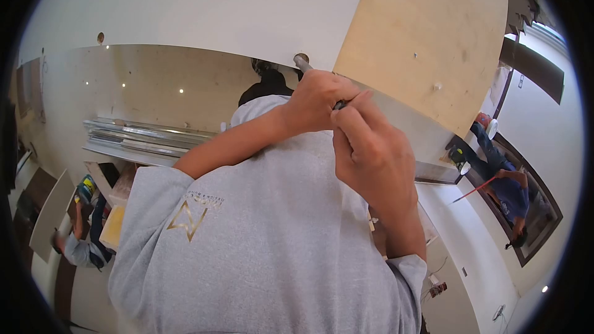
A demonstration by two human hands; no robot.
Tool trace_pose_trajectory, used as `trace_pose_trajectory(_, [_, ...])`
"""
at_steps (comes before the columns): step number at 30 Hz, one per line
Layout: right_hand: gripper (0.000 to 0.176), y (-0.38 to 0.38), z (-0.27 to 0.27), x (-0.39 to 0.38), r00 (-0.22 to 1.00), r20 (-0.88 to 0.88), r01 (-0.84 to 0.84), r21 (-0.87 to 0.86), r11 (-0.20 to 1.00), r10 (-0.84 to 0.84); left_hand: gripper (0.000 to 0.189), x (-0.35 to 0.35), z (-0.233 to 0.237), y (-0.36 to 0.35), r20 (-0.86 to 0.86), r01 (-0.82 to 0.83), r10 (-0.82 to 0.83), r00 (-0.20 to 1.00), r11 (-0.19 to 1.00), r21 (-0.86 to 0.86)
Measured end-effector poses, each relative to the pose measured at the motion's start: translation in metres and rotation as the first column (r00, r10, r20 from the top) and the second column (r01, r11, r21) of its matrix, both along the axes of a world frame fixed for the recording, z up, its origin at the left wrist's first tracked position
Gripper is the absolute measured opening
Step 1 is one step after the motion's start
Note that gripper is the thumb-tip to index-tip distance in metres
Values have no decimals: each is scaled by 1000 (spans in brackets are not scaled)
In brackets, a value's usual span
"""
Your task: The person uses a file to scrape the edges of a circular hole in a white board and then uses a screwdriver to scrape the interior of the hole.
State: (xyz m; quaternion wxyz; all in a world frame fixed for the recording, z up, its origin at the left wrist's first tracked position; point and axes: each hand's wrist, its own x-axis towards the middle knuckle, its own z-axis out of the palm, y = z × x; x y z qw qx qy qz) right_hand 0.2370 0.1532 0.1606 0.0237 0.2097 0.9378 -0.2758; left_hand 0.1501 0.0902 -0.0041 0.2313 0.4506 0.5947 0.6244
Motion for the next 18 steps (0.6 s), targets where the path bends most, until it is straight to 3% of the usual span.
trace_pose_trajectory(5, [16,2,4,-6,998,-22,53,-25,998,-53,39,-10,3,2,-15,82,-82,997,996,-25])
trace_pose_trajectory(18, [17,-8,18,-11,996,35,81,3,997,-81,37,-15,13,-5,29,112,-111,993,993,-32])
